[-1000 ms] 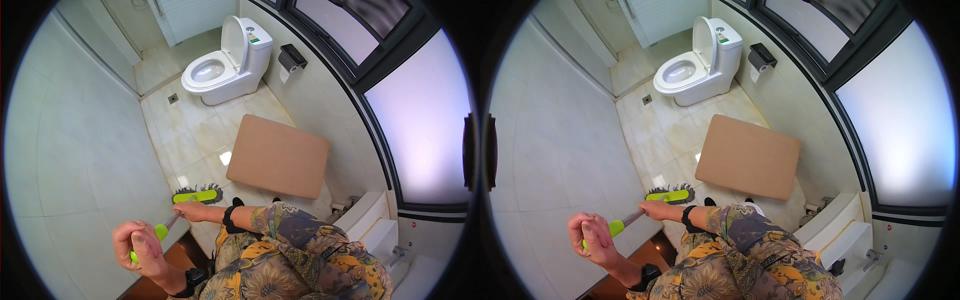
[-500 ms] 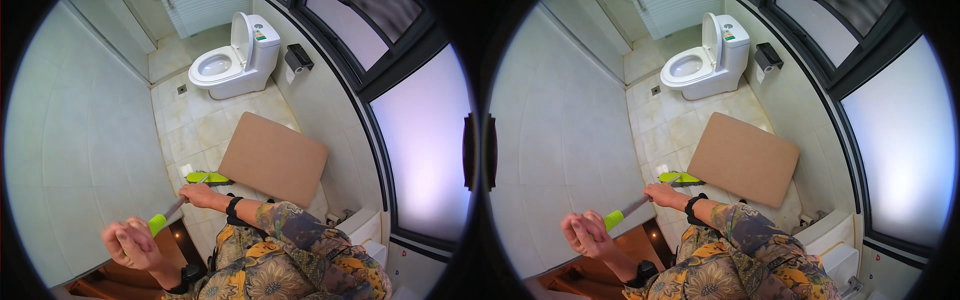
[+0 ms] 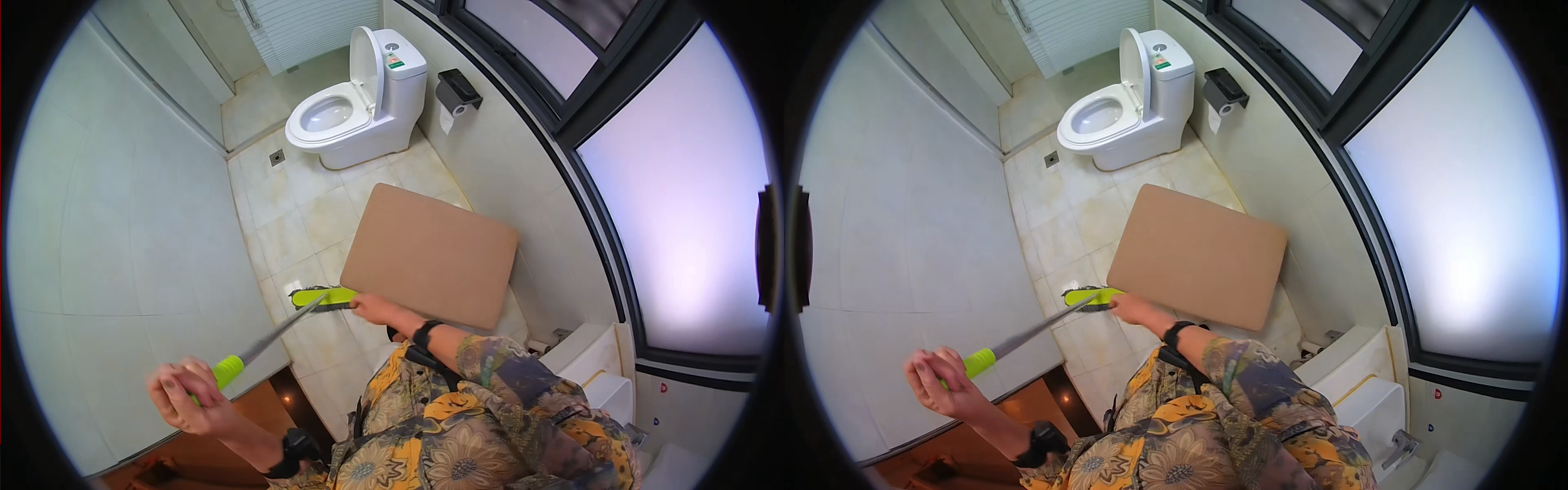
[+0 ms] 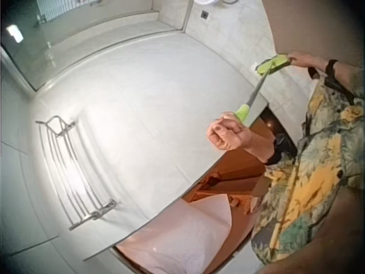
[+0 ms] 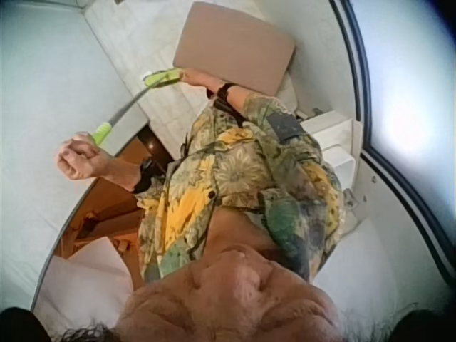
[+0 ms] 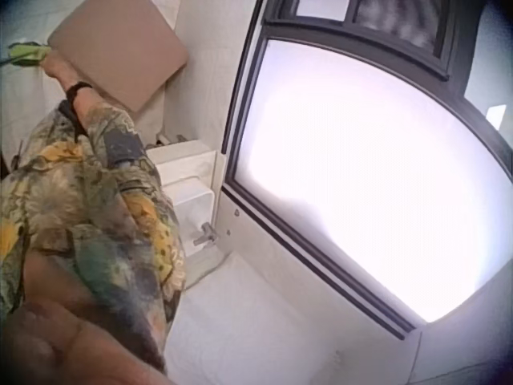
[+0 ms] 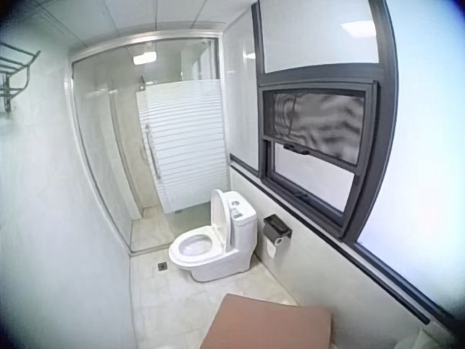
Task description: Mopping the bathroom floor and cleaning the sink area.
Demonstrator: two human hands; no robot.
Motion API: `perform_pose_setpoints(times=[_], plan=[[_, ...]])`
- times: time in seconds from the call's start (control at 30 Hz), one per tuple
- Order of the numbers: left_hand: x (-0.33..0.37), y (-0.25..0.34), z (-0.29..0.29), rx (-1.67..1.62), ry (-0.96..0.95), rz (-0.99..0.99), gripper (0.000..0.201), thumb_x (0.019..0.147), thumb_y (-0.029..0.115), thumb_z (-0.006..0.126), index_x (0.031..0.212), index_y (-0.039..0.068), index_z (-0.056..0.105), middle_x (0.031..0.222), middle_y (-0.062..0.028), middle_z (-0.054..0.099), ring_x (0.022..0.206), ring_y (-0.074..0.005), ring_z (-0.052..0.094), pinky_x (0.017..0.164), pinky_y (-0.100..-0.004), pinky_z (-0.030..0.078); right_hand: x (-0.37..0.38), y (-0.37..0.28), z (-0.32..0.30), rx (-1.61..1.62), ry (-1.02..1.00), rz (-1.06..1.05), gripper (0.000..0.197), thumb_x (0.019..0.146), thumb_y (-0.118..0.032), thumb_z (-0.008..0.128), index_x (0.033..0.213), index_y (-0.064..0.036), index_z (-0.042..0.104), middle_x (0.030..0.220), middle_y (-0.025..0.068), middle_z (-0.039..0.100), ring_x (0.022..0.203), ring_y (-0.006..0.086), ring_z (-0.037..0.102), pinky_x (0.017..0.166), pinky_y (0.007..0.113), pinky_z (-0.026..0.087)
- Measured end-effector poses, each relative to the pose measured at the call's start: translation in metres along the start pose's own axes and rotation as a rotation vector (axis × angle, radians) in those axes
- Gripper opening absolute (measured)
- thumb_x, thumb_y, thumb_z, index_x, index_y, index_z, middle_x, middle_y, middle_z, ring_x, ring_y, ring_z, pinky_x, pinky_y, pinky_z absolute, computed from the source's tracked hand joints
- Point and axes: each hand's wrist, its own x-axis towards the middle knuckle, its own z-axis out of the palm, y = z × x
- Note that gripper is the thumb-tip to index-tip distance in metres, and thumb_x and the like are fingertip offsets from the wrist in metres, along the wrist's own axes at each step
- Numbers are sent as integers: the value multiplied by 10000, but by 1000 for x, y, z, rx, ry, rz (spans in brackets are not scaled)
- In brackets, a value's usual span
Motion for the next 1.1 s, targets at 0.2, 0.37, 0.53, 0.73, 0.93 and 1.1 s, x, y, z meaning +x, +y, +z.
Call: perform_pose_setpoints(times=[0.2, 0.37, 0.53, 0.73, 0.93, 1.1], plan=[[31, -18, -27, 42, 130, -46, 186, 992, 147, 409, 895, 26, 514, 461, 47, 254, 389, -39, 178, 464, -209, 235, -69, 106, -62, 347, 255, 254, 286, 890, -271, 525, 1073, -94, 656, 1075, 137, 659, 991, 270, 622, 862, 405, 487], [55, -41, -20, 11, 102, -53, 201, 994, 163, 399, 895, 37, 521, 464, 48, 233, 397, -44, 198, 490, -206, 249, -140, 324, -74, -258, 508, 609, 290, 867, -285, 543, 1042, -81, 652, 1044, 166, 661, 915, 293, 643, 830, 426, 506], [59, -56, 5, -9, 107, -31, 259, 1004, 210, 394, 819, 65, 505, 508, 41, 249, 415, -51, 204, 504, -219, 258, -122, 374, -89, 197, 764, 906, 270, 882, -271, 534, 991, -59, 661, 989, 151, 673, 904, 284, 650, 798, 377, 514], [77, -79, 15, -73, -136, -126, 370, 991, 296, 402, 696, 81, 465, 536, -22, 405, 487, -135, 387, 581, -296, 379, -105, 392, -129, 385, 993, 724, 322, 900, -249, 519, 1063, 7, 626, 1043, 171, 663, 965, 282, 641, 844, 363, 496], [84, -75, -56, 62, -70, -225, 367, 1010, 281, 365, 689, 104, 398, 596, -19, 409, 505, -122, 382, 552, -255, 354, -126, 456, -161, 376, 1063, 842, 481, 900, -355, 529, 1239, -14, 523, 1179, 231, 593, 1115, 384, 554, 954, 438, 432], [68, -56, -15, 325, 189, -87, 335, 913, 191, 408, 597, 159, 300, 445, -50, 308, 382, -191, 350, 413, -353, 311, -102, 474, -195, 437, 972, 983, 624, 931, -415, 452, 1337, 57, 407, 1363, 275, 438, 1271, 393, 424, 1056, 423, 339]])
